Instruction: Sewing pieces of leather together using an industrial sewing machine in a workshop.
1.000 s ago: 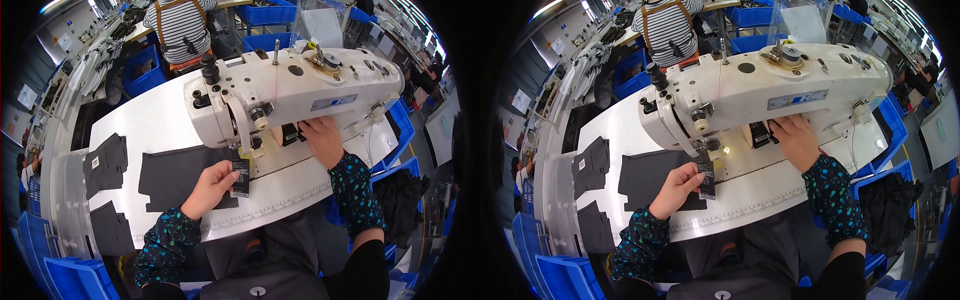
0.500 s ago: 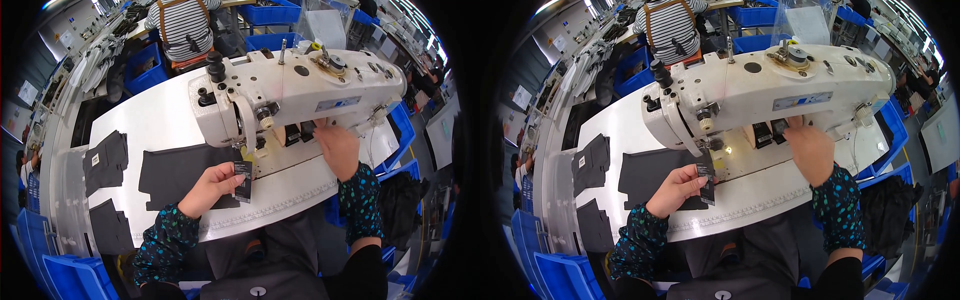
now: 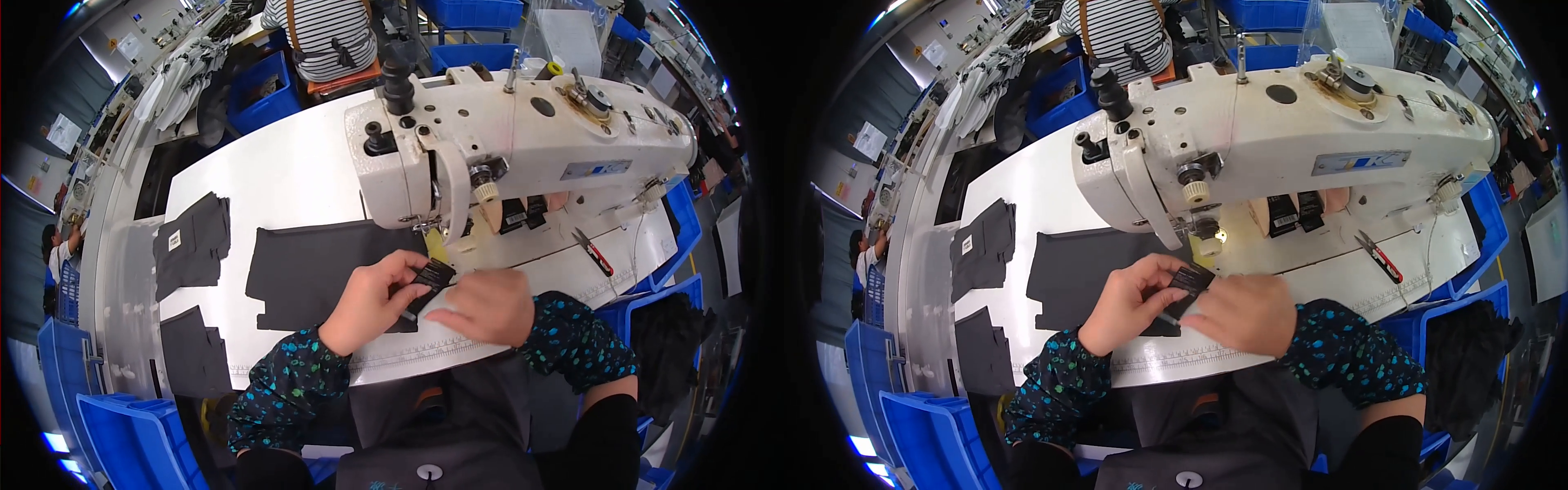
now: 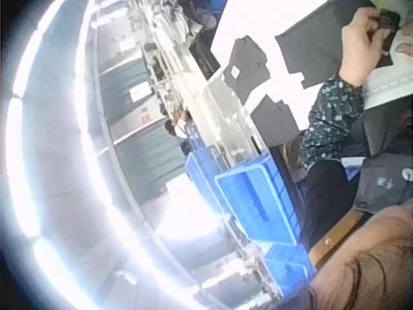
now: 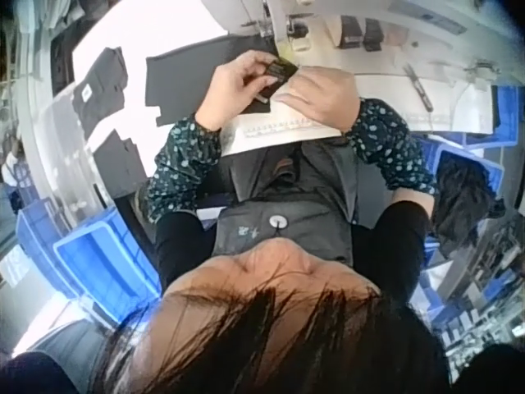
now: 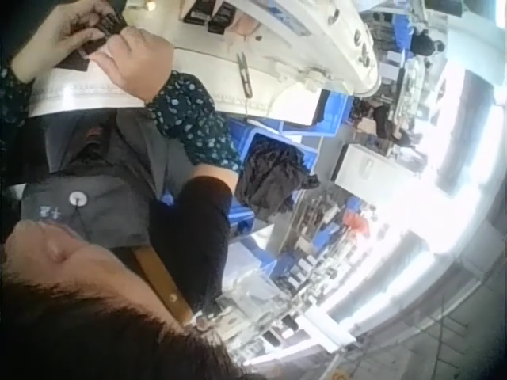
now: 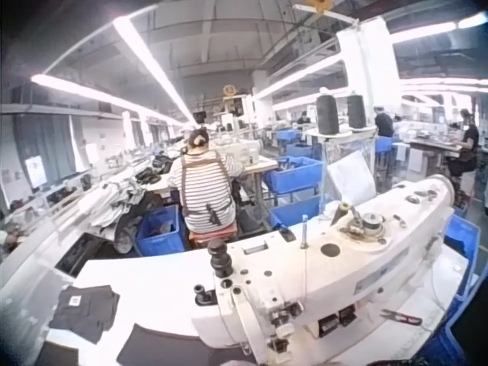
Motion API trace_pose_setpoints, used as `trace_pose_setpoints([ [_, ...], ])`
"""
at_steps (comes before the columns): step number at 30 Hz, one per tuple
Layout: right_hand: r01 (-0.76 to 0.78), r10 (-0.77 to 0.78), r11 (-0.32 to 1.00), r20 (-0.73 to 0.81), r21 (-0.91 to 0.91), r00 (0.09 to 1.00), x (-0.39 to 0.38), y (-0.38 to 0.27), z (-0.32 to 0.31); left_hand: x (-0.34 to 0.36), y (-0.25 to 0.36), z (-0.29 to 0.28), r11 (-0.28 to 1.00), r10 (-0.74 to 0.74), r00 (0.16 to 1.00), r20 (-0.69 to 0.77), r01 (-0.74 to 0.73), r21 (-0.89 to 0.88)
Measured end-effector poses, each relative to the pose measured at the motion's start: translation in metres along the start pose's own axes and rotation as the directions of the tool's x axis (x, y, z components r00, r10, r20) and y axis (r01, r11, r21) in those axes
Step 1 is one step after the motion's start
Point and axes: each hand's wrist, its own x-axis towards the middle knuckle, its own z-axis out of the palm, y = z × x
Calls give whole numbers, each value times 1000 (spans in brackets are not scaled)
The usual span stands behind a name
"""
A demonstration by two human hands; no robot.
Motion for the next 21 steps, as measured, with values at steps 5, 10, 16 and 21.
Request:
trace_pose_setpoints([
  [5,-413,353,862,238,293,905,22,32,6,-3,19,-8,789,257,965,-59,-174,589],
  [10,-378,275,851,303,364,912,24,49,32,3,22,-29,656,239,968,-82,-99,748],
  [16,-561,436,724,364,400,823,11,54,38,10,4,-32,845,28,999,-46,1,535],
  [21,-504,405,765,309,401,860,14,57,36,12,8,-27,857,40,999,-11,-29,514],
])
